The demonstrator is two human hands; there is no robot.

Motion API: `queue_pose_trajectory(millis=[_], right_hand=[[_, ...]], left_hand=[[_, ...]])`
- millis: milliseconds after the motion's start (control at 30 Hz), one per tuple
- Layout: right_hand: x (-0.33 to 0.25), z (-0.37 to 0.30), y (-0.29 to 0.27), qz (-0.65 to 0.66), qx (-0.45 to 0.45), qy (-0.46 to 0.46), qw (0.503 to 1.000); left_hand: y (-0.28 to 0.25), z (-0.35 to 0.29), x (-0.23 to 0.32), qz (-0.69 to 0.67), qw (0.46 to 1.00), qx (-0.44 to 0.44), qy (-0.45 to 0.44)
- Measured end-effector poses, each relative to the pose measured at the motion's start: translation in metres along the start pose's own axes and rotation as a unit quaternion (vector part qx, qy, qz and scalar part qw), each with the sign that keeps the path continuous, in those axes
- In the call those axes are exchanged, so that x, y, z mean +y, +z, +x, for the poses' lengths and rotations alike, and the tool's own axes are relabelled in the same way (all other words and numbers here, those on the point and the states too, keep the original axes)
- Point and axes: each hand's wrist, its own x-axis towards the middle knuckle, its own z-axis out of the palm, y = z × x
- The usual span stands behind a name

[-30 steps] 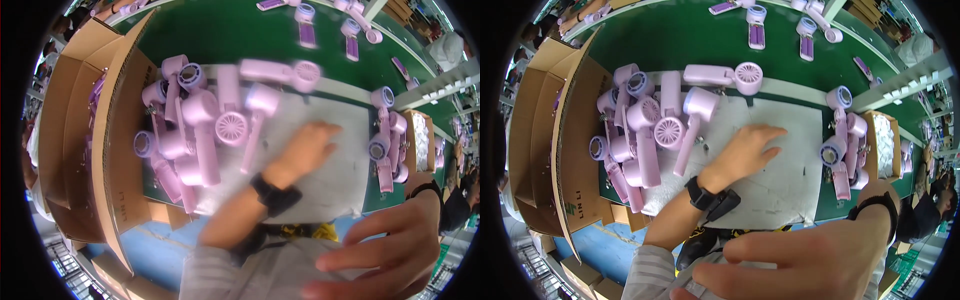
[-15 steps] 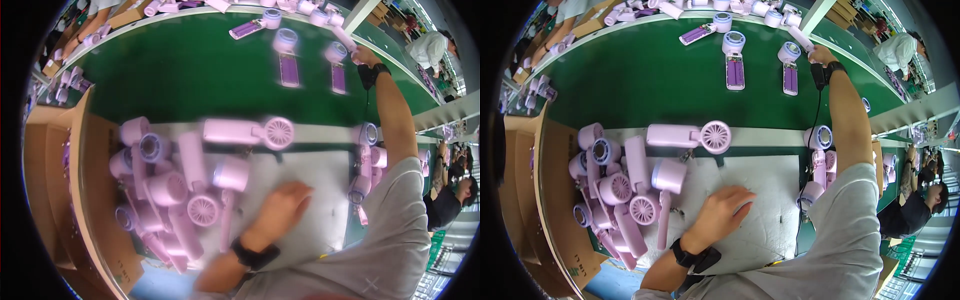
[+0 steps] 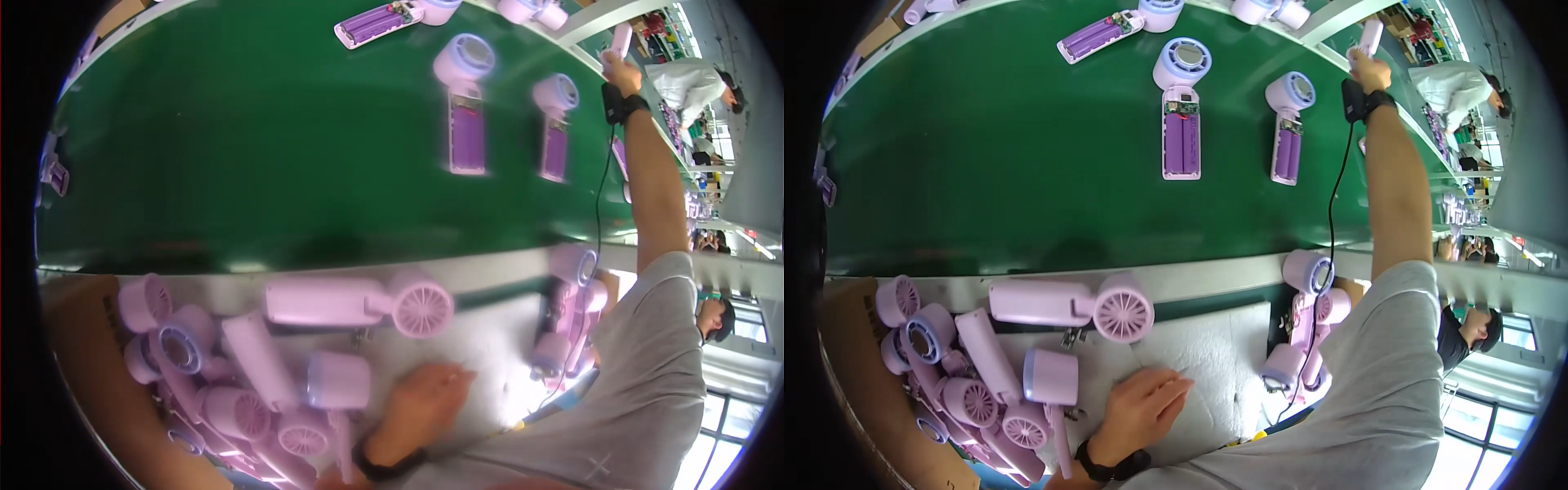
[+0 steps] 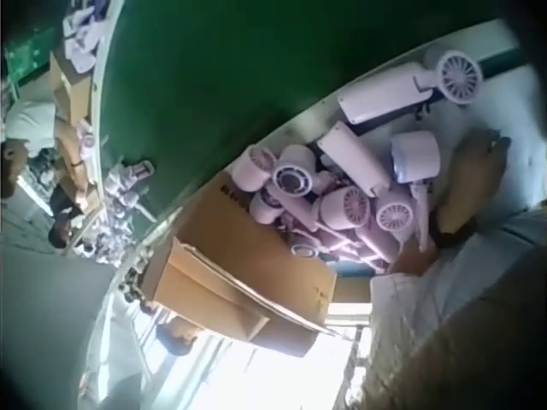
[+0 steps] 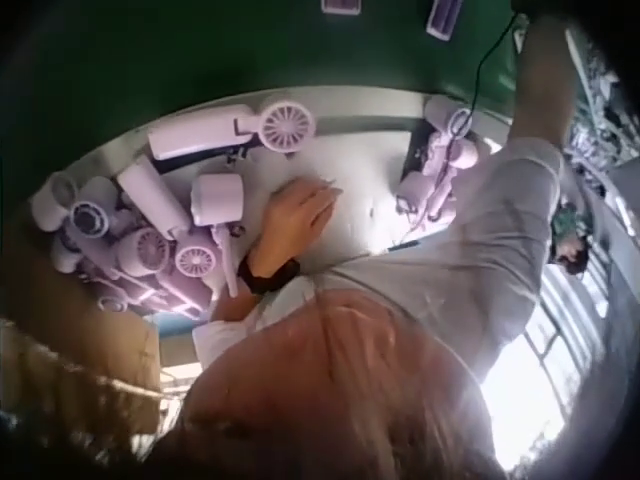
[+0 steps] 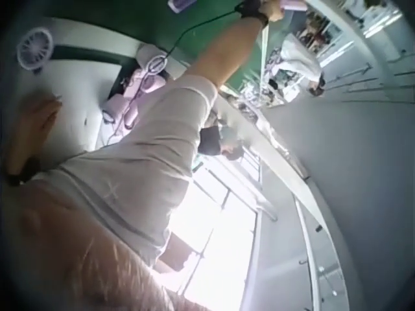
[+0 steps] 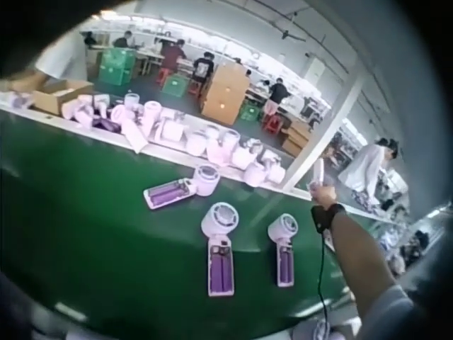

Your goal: The person picks up a battery from a box, connects it to a circuit board, and presses both components into a pink fan housing. They then place the assembled unit onto a conveyor belt and repeat the process with a new fan.

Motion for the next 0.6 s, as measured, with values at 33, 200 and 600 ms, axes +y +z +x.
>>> queue_pose_trajectory(millis=[33, 200, 600], right_hand=[[-0.007, 0.012, 0.006, 0.013, 0.031, -0.018, 0.999], [-0.05, -0.011, 0.067, -0.07, 0.044, -0.08, 0.993], [-0.139, -0.216, -0.013, 0.17, -0.103, -0.126, 0.972]], left_hand=[[-0.003, -0.001, 0.001, -0.003, 1.0, -0.01, 0.0], [-0.01, 0.001, 0.007, 0.023, 0.999, -0.006, -0.038], [0.014, -0.002, 0.007, 0.063, 0.995, 0.047, 0.057]])
